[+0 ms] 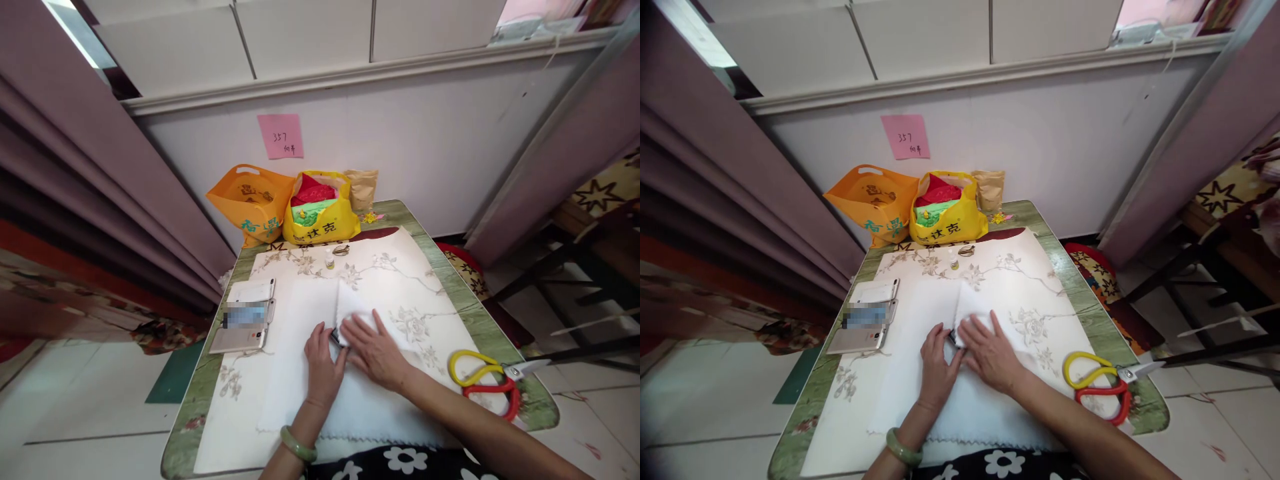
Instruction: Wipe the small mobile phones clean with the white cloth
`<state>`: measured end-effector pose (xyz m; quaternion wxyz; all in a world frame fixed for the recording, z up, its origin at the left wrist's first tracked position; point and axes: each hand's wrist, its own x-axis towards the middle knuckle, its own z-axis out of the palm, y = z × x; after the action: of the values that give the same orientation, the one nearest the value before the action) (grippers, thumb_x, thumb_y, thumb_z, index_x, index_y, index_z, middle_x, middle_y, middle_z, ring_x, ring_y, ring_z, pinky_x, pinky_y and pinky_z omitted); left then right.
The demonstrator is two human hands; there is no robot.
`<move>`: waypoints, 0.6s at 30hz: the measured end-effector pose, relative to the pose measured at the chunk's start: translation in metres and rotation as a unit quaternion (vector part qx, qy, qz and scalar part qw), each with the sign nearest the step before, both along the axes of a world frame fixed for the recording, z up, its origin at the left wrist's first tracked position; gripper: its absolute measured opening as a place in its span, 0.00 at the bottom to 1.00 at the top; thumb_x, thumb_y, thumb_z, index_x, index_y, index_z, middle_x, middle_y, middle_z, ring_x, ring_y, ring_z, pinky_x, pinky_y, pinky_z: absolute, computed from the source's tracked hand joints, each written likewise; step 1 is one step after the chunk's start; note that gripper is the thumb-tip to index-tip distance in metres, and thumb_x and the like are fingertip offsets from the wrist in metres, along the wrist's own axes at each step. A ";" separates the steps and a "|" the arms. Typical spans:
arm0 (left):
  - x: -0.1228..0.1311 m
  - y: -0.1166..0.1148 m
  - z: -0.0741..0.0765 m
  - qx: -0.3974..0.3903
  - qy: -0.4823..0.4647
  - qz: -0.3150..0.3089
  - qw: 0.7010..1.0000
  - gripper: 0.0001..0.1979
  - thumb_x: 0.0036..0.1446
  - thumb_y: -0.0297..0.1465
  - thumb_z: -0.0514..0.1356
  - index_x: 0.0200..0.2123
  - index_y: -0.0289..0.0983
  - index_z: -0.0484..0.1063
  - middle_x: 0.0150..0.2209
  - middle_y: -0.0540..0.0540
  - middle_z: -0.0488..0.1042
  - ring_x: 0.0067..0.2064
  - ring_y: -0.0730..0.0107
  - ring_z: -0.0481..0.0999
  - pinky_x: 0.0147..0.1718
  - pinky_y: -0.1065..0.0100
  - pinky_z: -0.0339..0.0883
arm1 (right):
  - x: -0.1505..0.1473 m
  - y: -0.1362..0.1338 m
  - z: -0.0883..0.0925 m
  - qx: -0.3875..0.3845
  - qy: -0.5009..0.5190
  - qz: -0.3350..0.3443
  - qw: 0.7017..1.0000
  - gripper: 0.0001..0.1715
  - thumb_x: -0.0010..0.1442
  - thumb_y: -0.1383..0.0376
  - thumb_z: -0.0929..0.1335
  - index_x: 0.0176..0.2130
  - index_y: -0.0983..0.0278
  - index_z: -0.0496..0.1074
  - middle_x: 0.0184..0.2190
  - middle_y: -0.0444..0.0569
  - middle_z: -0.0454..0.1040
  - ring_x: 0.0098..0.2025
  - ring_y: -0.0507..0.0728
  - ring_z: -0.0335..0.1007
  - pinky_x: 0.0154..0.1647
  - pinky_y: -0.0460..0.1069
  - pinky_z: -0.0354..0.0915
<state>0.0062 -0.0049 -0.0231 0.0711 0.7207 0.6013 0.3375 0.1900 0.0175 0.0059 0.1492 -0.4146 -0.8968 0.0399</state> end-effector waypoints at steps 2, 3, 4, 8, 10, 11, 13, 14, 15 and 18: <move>0.000 0.000 0.000 0.000 0.011 -0.006 1.000 0.23 0.56 0.31 0.59 0.55 0.36 0.62 0.58 0.34 0.62 0.60 0.51 0.63 0.56 0.47 0.59 | 0.001 -0.001 -0.002 -0.003 -0.001 0.045 0.999 0.35 0.68 0.51 0.58 0.68 0.57 0.44 0.66 0.49 0.55 0.69 0.60 0.45 0.68 0.67 0.25; 0.000 0.000 0.000 0.001 0.015 -0.006 1.000 0.23 0.56 0.31 0.59 0.55 0.35 0.61 0.58 0.34 0.62 0.60 0.51 0.63 0.56 0.47 0.59 | 0.002 0.001 -0.003 -0.004 -0.001 0.028 1.000 0.35 0.68 0.51 0.57 0.68 0.57 0.44 0.66 0.49 0.55 0.68 0.60 0.46 0.67 0.68 0.24; 0.000 0.000 0.001 0.003 0.019 -0.006 1.000 0.23 0.57 0.32 0.59 0.55 0.35 0.61 0.58 0.34 0.63 0.60 0.51 0.63 0.56 0.47 0.59 | 0.004 0.004 -0.004 -0.006 0.001 -0.012 1.000 0.34 0.69 0.51 0.56 0.68 0.57 0.44 0.66 0.50 0.55 0.68 0.61 0.46 0.66 0.69 0.24; 0.000 0.000 0.002 0.013 0.031 -0.008 0.999 0.22 0.59 0.34 0.58 0.55 0.35 0.60 0.58 0.33 0.63 0.59 0.53 0.64 0.55 0.48 0.59 | 0.007 0.015 -0.007 -0.006 0.009 -0.173 0.985 0.35 0.69 0.51 0.55 0.68 0.62 0.47 0.65 0.54 0.58 0.67 0.65 0.48 0.65 0.72 0.24; 0.000 0.000 0.002 0.017 0.040 -0.008 0.999 0.22 0.60 0.34 0.57 0.56 0.34 0.60 0.58 0.33 0.63 0.58 0.53 0.65 0.55 0.48 0.60 | 0.005 0.011 -0.007 0.003 0.006 -0.154 0.988 0.35 0.69 0.51 0.56 0.68 0.63 0.47 0.65 0.54 0.56 0.68 0.65 0.47 0.66 0.70 0.25; 0.000 0.000 0.002 0.018 0.045 -0.008 0.999 0.22 0.60 0.34 0.57 0.56 0.34 0.59 0.58 0.33 0.63 0.58 0.53 0.65 0.55 0.48 0.60 | 0.003 0.007 -0.007 0.009 0.002 -0.118 0.993 0.35 0.69 0.52 0.56 0.68 0.63 0.47 0.66 0.53 0.55 0.68 0.64 0.46 0.67 0.69 0.26; 0.001 -0.001 0.003 0.019 0.057 -0.012 0.998 0.22 0.61 0.33 0.56 0.57 0.34 0.59 0.58 0.33 0.63 0.58 0.53 0.64 0.55 0.48 0.60 | 0.002 -0.001 -0.007 0.018 -0.005 -0.038 0.999 0.35 0.68 0.54 0.57 0.69 0.61 0.45 0.67 0.51 0.53 0.68 0.62 0.45 0.67 0.67 0.26; 0.001 -0.001 0.003 0.020 0.063 -0.014 0.998 0.23 0.61 0.32 0.55 0.58 0.33 0.58 0.58 0.33 0.63 0.59 0.53 0.64 0.55 0.48 0.60 | 0.003 -0.004 -0.007 0.020 -0.005 -0.016 1.000 0.34 0.68 0.55 0.57 0.69 0.59 0.44 0.67 0.50 0.54 0.68 0.61 0.46 0.67 0.67 0.26; 0.001 -0.001 0.003 0.021 0.067 -0.016 0.997 0.23 0.61 0.32 0.55 0.58 0.33 0.58 0.58 0.33 0.63 0.59 0.53 0.64 0.55 0.48 0.60 | 0.005 -0.004 -0.007 0.022 -0.004 -0.015 1.000 0.34 0.69 0.55 0.57 0.69 0.59 0.44 0.66 0.49 0.54 0.68 0.61 0.47 0.67 0.68 0.26; 0.003 -0.001 0.005 0.020 0.072 -0.014 0.997 0.22 0.62 0.32 0.54 0.58 0.32 0.58 0.58 0.32 0.64 0.58 0.52 0.64 0.55 0.48 0.60 | 0.010 0.003 -0.007 0.025 0.007 -0.104 0.994 0.33 0.69 0.55 0.57 0.68 0.59 0.46 0.65 0.51 0.58 0.67 0.64 0.49 0.66 0.71 0.28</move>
<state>0.0088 -0.0064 -0.0185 0.0177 0.7531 0.5875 0.2955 0.2004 0.0203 -0.0012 0.1689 -0.5015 -0.8485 0.0044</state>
